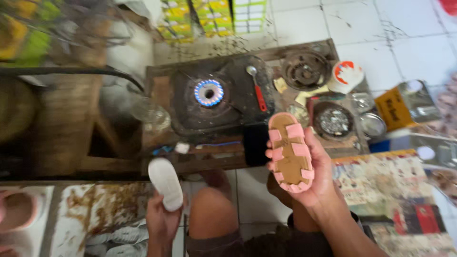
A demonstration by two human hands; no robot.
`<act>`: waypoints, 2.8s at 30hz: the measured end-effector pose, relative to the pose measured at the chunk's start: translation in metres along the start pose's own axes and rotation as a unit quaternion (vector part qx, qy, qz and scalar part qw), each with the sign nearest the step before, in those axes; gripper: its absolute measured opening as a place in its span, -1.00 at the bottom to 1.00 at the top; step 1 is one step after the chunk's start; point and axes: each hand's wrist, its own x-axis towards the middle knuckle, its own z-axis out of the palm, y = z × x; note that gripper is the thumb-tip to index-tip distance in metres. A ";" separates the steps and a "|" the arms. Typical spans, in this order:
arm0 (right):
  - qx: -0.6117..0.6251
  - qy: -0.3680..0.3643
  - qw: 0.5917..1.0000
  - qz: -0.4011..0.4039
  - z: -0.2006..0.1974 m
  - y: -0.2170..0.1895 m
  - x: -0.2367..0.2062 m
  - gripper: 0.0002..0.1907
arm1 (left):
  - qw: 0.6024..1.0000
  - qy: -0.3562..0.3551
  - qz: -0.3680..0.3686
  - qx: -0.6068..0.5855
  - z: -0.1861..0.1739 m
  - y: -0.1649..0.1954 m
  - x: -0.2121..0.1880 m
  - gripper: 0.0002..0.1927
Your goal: The person repeatedly heats pink slipper soles over a gas flame and presses them onto the upper using a flat metal tool. They handle multiple slippers one at a time, pressing the sole edges to bond them, then place finished units on a nearby shelf.
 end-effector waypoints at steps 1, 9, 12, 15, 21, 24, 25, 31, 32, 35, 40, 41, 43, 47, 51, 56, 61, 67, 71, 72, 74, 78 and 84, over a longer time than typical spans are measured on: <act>-0.008 0.017 1.000 -0.010 0.000 -0.001 -0.001 -0.34 | 0.999 0.005 0.025 0.046 0.024 0.013 0.008 -0.44; -0.066 -0.025 0.997 -0.026 -0.002 -0.004 0.002 -0.37 | 0.736 0.006 0.426 0.526 0.226 0.036 0.108 -0.37; -0.101 0.099 0.987 -0.074 0.000 -0.005 0.006 -0.41 | 0.722 0.031 0.432 0.539 0.265 0.028 0.122 -0.30; -0.105 0.103 0.986 -0.073 0.003 -0.008 0.008 -0.45 | 0.751 0.057 0.365 0.547 0.272 0.019 0.124 -0.28; -0.142 0.126 0.980 -0.067 0.010 -0.003 0.009 -0.44 | 0.766 0.027 0.374 0.522 0.247 0.024 0.128 -0.18; -0.149 0.120 0.981 -0.043 0.013 0.003 0.013 -0.41 | 0.692 -0.019 0.547 0.471 0.245 0.034 0.122 -0.18; -0.155 0.118 0.980 -0.038 0.014 0.005 0.014 -0.40 | 0.794 -0.008 0.486 0.366 0.247 0.032 0.117 -0.26; -0.167 0.135 0.976 -0.027 0.016 0.011 0.017 -0.40 | 0.992 -0.031 0.102 0.060 0.238 0.030 0.089 -0.47; -0.168 0.137 0.976 -0.028 0.016 0.012 0.016 -0.40 | 0.995 -0.060 0.080 0.030 0.236 0.032 0.093 -0.45; -0.168 0.123 0.978 -0.023 0.014 0.013 0.018 -0.40 | 0.958 -0.066 0.144 0.237 0.235 0.032 0.115 -0.33; -0.182 0.138 0.973 -0.032 0.012 0.013 0.023 -0.43 | 0.586 -0.001 0.522 0.620 0.251 0.024 0.141 -0.25; -0.170 0.124 0.977 -0.030 0.012 0.013 0.024 -0.43 | 0.615 -0.012 0.502 0.608 0.253 0.026 0.144 -0.18; -0.154 0.116 0.981 -0.028 0.011 0.012 0.025 -0.43 | 0.650 -0.013 0.513 0.561 0.253 0.029 0.145 -0.04; -0.167 0.129 0.977 -0.030 0.011 0.013 0.026 -0.43 | 0.869 0.045 0.407 0.277 0.252 0.039 0.128 -0.18; -0.187 0.141 0.971 -0.047 0.013 0.016 0.023 -0.41 | 0.981 0.063 0.075 0.167 0.243 0.031 0.112 -0.32; -0.117 0.026 0.993 0.011 0.022 0.010 0.021 -0.40 | 0.763 0.028 0.333 0.554 0.223 0.020 0.130 -0.24; -0.269 0.176 0.947 -0.025 0.034 -0.008 0.055 -0.47 | 0.681 -0.005 0.439 0.587 0.211 0.020 0.136 -0.23; -0.680 0.177 0.704 -0.102 0.053 -0.004 0.174 -0.72 | 0.892 -0.027 0.368 0.261 0.213 0.051 0.051 -0.37; -0.861 0.021 0.446 -0.245 0.082 0.031 0.258 -0.55 | 0.984 -0.129 0.119 -0.043 0.212 0.006 -0.024 -0.73; -0.859 -0.022 0.434 -0.272 0.088 0.040 0.270 -0.57 | 0.993 -0.104 0.016 -0.047 0.210 -0.008 -0.036 -0.66; -0.839 -0.119 0.409 -0.338 0.096 0.054 0.291 -0.60 | 0.982 -0.058 -0.172 -0.051 0.203 -0.028 -0.038 -0.51; -0.884 -0.203 0.289 -0.307 0.101 0.048 0.282 -0.69 | 0.973 -0.072 -0.214 -0.054 0.194 -0.040 -0.029 -0.62; -0.946 -0.139 0.232 -0.178 0.104 0.030 0.277 -0.60 | 0.978 -0.102 -0.173 -0.050 0.202 -0.031 -0.017 -0.70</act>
